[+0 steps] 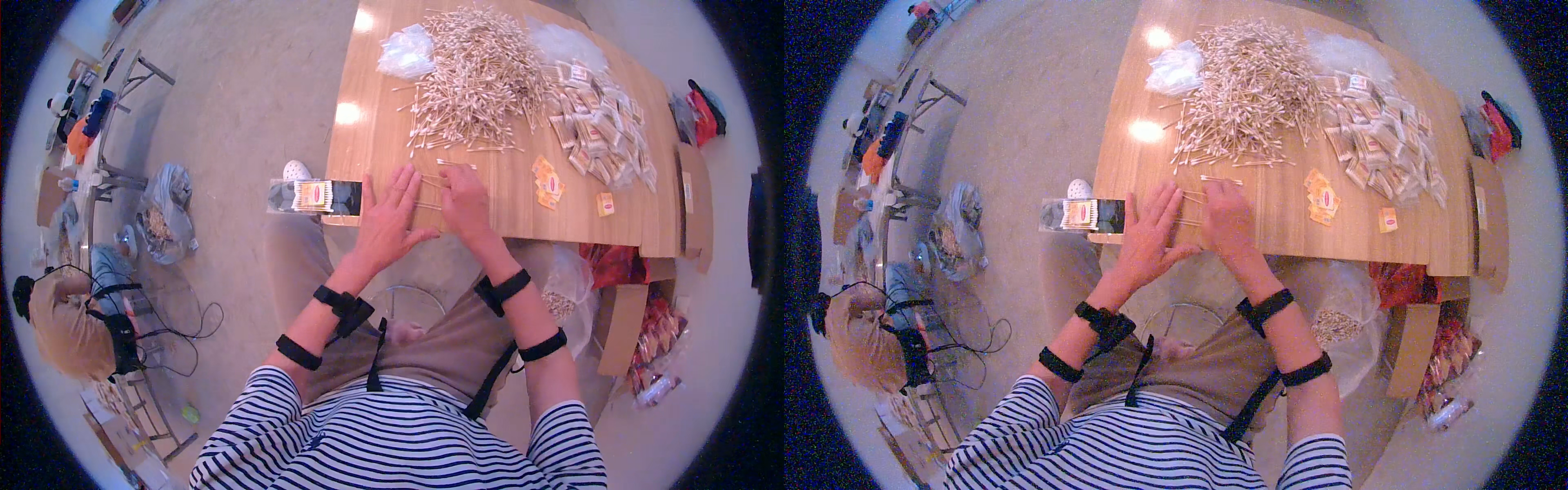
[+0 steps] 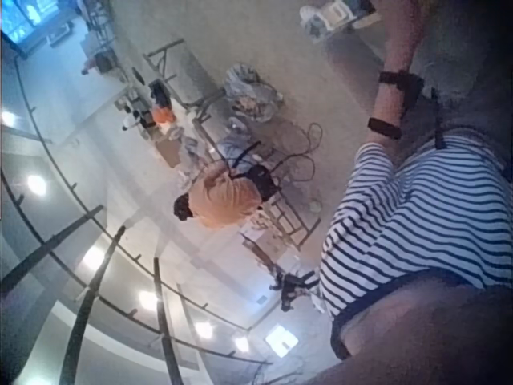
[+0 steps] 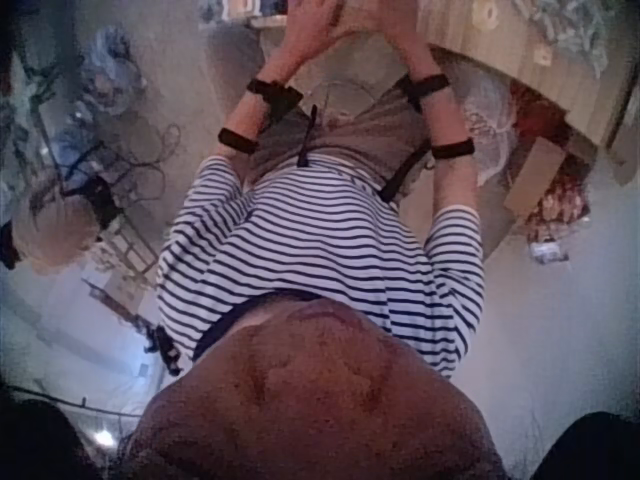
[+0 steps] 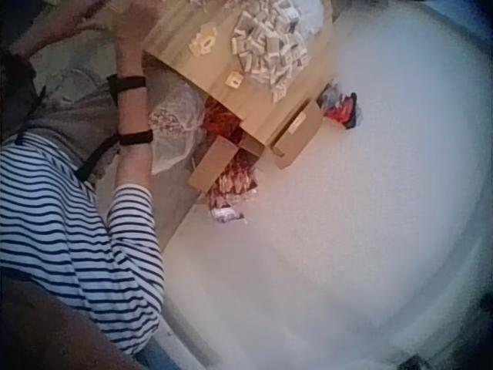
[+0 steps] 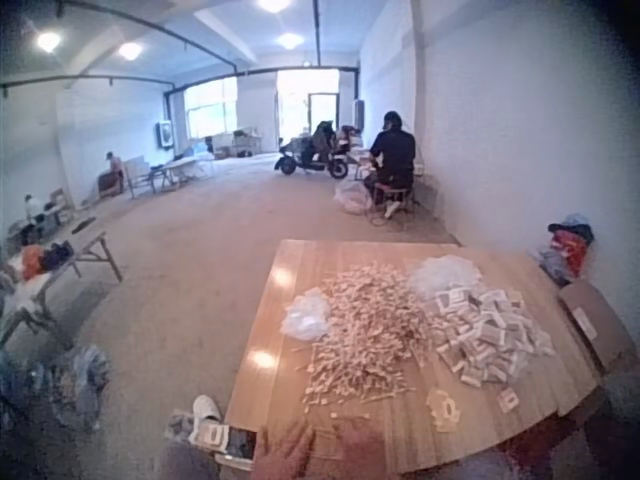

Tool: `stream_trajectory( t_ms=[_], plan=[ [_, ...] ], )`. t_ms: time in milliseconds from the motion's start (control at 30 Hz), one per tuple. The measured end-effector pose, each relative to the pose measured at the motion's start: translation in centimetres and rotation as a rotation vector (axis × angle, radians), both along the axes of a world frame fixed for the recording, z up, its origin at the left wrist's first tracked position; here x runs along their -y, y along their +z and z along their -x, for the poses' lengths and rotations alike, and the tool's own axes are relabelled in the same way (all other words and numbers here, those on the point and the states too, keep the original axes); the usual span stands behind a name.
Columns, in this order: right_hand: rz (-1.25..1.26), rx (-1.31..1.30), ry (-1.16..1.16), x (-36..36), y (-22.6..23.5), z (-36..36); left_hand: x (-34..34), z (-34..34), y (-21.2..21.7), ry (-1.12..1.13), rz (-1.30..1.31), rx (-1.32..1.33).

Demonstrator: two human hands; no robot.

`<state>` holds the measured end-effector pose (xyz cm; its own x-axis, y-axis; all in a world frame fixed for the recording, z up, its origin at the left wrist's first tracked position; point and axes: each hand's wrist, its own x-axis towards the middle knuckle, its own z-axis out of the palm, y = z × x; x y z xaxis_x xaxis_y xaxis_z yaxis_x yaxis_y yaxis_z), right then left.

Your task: Picking up bundles of cotton swabs and placing them into small plastic bags.

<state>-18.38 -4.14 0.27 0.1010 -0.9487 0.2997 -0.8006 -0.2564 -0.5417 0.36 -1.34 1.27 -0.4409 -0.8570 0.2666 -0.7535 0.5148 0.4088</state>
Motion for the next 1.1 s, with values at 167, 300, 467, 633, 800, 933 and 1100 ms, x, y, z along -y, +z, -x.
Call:
stream_trajectory(
  t_ms=[167,300,467,633,800,933,1100],
  plan=[
    [0.021,0.011,-0.082,-0.2,1.2,-0.1,-1.0,-0.8,0.8,0.035,-0.027,0.019],
    [0.064,-0.041,-0.037,0.0,1.9,-0.3,-2.6,-0.7,1.4,-0.051,-0.089,0.112],
    [0.056,-0.123,-0.022,0.6,1.3,-0.9,-3.4,-0.3,0.6,-0.101,-0.120,0.147],
    [0.000,-0.131,0.020,-0.1,0.5,-0.5,-3.0,0.0,1.5,-0.081,-0.086,0.097],
    [0.056,-0.087,0.023,-0.3,1.6,0.5,-1.8,1.3,1.4,-0.089,-0.077,0.136],
    [0.085,-0.076,-0.218,1.6,1.7,2.6,-1.1,1.9,0.5,-0.079,-0.056,0.169],
    [0.002,-0.025,-0.160,1.7,0.8,2.4,-0.8,2.1,0.2,-0.086,-0.041,0.200]
  ],
)
